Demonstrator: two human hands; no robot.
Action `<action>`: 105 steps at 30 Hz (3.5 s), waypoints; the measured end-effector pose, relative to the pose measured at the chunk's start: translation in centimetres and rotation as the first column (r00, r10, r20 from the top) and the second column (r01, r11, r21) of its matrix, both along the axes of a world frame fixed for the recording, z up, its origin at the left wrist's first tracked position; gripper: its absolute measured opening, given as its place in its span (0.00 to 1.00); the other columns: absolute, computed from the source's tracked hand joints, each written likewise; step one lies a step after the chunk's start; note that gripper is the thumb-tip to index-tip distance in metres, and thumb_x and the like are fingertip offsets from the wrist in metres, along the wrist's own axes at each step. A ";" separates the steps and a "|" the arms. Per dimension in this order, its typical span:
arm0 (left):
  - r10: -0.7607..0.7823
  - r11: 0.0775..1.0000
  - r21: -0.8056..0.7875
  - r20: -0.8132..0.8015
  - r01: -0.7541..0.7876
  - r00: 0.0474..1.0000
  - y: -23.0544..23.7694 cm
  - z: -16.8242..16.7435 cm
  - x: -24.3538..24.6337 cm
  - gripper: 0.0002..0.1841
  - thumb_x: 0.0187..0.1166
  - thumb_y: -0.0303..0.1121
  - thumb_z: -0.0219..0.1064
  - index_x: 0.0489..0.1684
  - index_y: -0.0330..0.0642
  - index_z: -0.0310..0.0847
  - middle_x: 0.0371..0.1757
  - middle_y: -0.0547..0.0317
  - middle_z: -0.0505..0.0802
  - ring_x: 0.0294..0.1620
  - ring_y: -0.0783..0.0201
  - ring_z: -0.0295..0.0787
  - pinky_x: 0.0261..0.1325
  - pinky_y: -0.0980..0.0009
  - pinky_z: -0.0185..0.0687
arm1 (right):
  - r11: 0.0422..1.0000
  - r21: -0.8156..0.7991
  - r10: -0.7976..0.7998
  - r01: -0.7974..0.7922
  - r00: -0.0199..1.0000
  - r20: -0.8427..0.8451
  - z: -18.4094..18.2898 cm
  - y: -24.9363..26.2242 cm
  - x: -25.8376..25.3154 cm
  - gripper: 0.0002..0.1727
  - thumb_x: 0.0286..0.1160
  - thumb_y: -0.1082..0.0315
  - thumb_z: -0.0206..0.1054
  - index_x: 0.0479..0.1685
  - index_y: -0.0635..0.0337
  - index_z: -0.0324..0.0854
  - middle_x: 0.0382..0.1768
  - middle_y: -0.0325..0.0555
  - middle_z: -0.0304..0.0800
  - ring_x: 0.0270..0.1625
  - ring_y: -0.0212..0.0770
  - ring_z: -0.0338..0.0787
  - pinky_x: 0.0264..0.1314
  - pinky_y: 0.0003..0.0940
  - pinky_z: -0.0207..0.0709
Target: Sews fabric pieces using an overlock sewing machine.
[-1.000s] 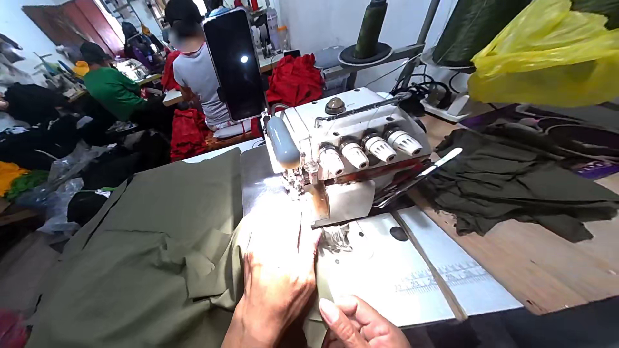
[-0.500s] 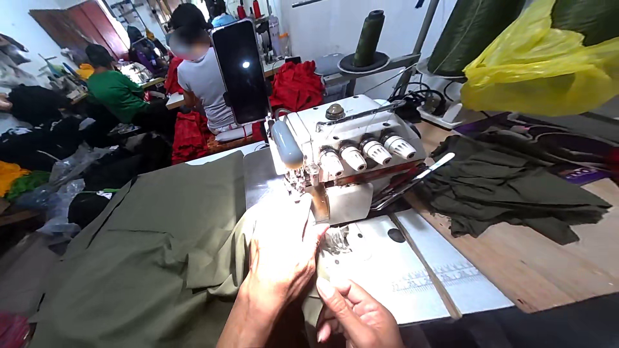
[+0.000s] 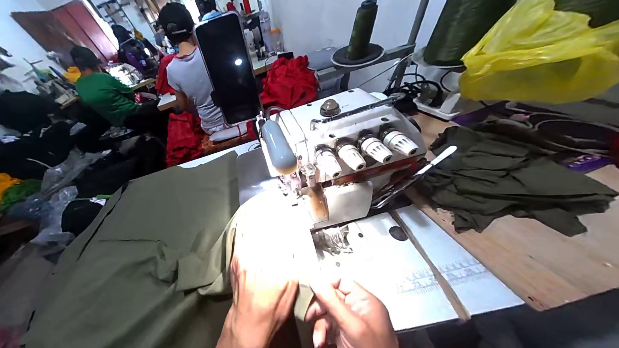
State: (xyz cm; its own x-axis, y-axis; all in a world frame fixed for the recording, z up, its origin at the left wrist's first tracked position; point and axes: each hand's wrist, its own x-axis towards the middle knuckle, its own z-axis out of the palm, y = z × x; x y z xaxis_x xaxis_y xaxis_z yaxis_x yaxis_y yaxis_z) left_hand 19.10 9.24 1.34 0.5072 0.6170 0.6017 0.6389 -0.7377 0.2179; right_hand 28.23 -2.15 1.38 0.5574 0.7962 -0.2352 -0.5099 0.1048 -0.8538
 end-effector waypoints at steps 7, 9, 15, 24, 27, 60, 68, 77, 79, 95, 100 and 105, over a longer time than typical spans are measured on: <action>-0.055 0.980 -0.200 -0.263 0.001 0.963 7.5 2.7 2.9 0.29 0.86 0.48 0.51 0.80 0.42 0.78 0.85 0.48 0.77 0.89 0.47 0.66 0.89 0.45 0.57 | 0.996 0.010 -0.093 0.093 0.990 0.102 0.2 6.1 2.3 0.09 0.78 0.77 0.60 0.29 0.64 0.82 0.18 0.42 0.90 0.14 0.32 0.87 0.11 0.23 0.78; -0.077 0.966 -0.260 -0.311 -0.007 0.947 9.0 3.2 3.3 0.29 0.88 0.46 0.50 0.85 0.42 0.72 0.89 0.46 0.72 0.92 0.44 0.59 0.90 0.42 0.52 | 0.987 0.001 -0.160 0.163 0.967 0.198 -0.4 7.7 3.0 0.14 0.70 0.77 0.63 0.16 0.58 0.78 0.13 0.39 0.87 0.12 0.31 0.85 0.13 0.24 0.78; 0.018 0.873 -0.461 -0.298 -0.161 0.954 12.2 3.9 4.5 0.32 0.92 0.55 0.42 0.95 0.57 0.56 0.97 0.54 0.55 0.94 0.43 0.51 0.86 0.39 0.59 | 0.967 -0.035 -0.224 0.252 0.909 0.351 -0.7 8.7 3.4 0.17 0.66 0.77 0.59 0.09 0.52 0.72 0.06 0.34 0.78 0.07 0.28 0.80 0.08 0.25 0.75; 0.491 0.681 -0.696 0.203 -0.227 0.847 10.0 2.8 -0.6 0.27 0.84 0.44 0.67 0.76 0.35 0.75 0.62 0.33 0.89 0.63 0.39 0.87 0.66 0.39 0.80 | 0.989 -0.115 -0.043 0.091 0.928 0.369 -2.6 5.5 0.9 0.10 0.80 0.63 0.68 0.36 0.57 0.91 0.23 0.32 0.90 0.20 0.25 0.84 0.22 0.22 0.79; 0.450 0.796 -0.578 0.365 -0.181 0.815 4.6 2.0 -4.0 0.26 0.82 0.36 0.66 0.76 0.31 0.74 0.64 0.33 0.89 0.63 0.43 0.88 0.65 0.44 0.82 | 0.994 -0.088 0.093 -0.058 0.873 0.478 -2.7 5.8 0.5 0.14 0.79 0.55 0.66 0.35 0.51 0.94 0.28 0.28 0.90 0.32 0.22 0.85 0.39 0.27 0.80; -0.071 0.976 -0.192 0.165 0.102 0.984 4.5 0.1 -0.3 0.19 0.78 0.31 0.61 0.61 0.34 0.89 0.66 0.44 0.92 0.72 0.55 0.87 0.76 0.61 0.79 | 0.963 -0.182 0.004 0.198 0.665 0.746 -1.1 -0.4 1.8 0.12 0.70 0.70 0.73 0.51 0.59 0.91 0.43 0.40 0.97 0.44 0.31 0.95 0.50 0.31 0.89; -0.041 0.963 -0.267 -0.072 0.021 0.997 5.5 1.4 0.2 0.24 0.87 0.45 0.54 0.77 0.52 0.82 0.82 0.53 0.81 0.88 0.55 0.69 0.87 0.54 0.66 | 0.983 -0.184 0.171 0.009 0.328 0.929 -2.1 -3.5 -5.1 0.22 0.87 0.52 0.62 0.35 0.56 0.95 0.50 0.46 0.98 0.50 0.46 0.96 0.57 0.49 0.84; -0.099 0.977 -0.200 -0.102 0.078 0.990 5.0 1.2 0.6 0.24 0.89 0.51 0.53 0.76 0.58 0.84 0.80 0.61 0.84 0.89 0.55 0.67 0.91 0.50 0.55 | 0.888 0.000 -0.081 0.461 0.155 0.985 -2.0 0.6 -2.1 0.38 0.52 0.50 0.79 0.59 0.73 0.84 0.61 0.68 0.88 0.62 0.60 0.90 0.61 0.46 0.85; -0.102 0.972 -0.222 -0.119 0.074 0.988 4.9 1.3 0.4 0.26 0.88 0.54 0.52 0.78 0.58 0.82 0.82 0.60 0.82 0.90 0.54 0.64 0.92 0.50 0.54 | 0.896 0.013 -0.111 0.443 0.195 0.974 -2.9 1.0 -2.4 0.27 0.50 0.66 0.71 0.55 0.72 0.86 0.56 0.63 0.90 0.58 0.55 0.92 0.57 0.43 0.86; -0.270 0.889 -0.406 -0.091 0.212 0.959 11.1 2.6 0.2 0.29 0.83 0.46 0.60 0.85 0.54 0.74 0.90 0.60 0.70 0.95 0.50 0.51 0.92 0.45 0.52 | 0.995 -0.084 -0.023 0.052 0.950 0.312 -1.4 1.9 3.0 0.09 0.76 0.75 0.64 0.31 0.56 0.87 0.23 0.32 0.84 0.27 0.24 0.83 0.33 0.21 0.77; -0.210 0.850 -0.511 -0.103 0.129 0.972 14.9 3.6 1.8 0.29 0.89 0.50 0.57 0.89 0.56 0.68 0.94 0.57 0.62 0.96 0.46 0.46 0.92 0.42 0.47 | 0.987 -0.113 -0.055 0.117 0.895 0.442 -0.9 5.5 3.9 0.12 0.78 0.72 0.61 0.26 0.54 0.85 0.21 0.32 0.81 0.27 0.26 0.81 0.32 0.24 0.75; -0.237 0.954 -0.183 0.027 0.238 0.971 12.0 4.0 1.0 0.17 0.82 0.37 0.66 0.64 0.44 0.90 0.76 0.51 0.86 0.85 0.49 0.73 0.86 0.48 0.66 | 0.991 -0.118 -0.020 0.068 0.929 0.369 -0.7 4.4 4.3 0.14 0.82 0.68 0.59 0.33 0.56 0.90 0.28 0.36 0.88 0.35 0.29 0.87 0.40 0.29 0.81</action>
State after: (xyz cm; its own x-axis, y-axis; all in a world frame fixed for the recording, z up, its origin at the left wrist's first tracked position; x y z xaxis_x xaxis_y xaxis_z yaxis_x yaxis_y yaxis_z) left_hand 20.09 21.27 5.34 0.6499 0.5791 0.4921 0.4490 -0.8151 0.3661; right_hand 32.53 2.28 0.71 0.6574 0.7463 -0.1048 -0.1565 -0.0008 -0.9877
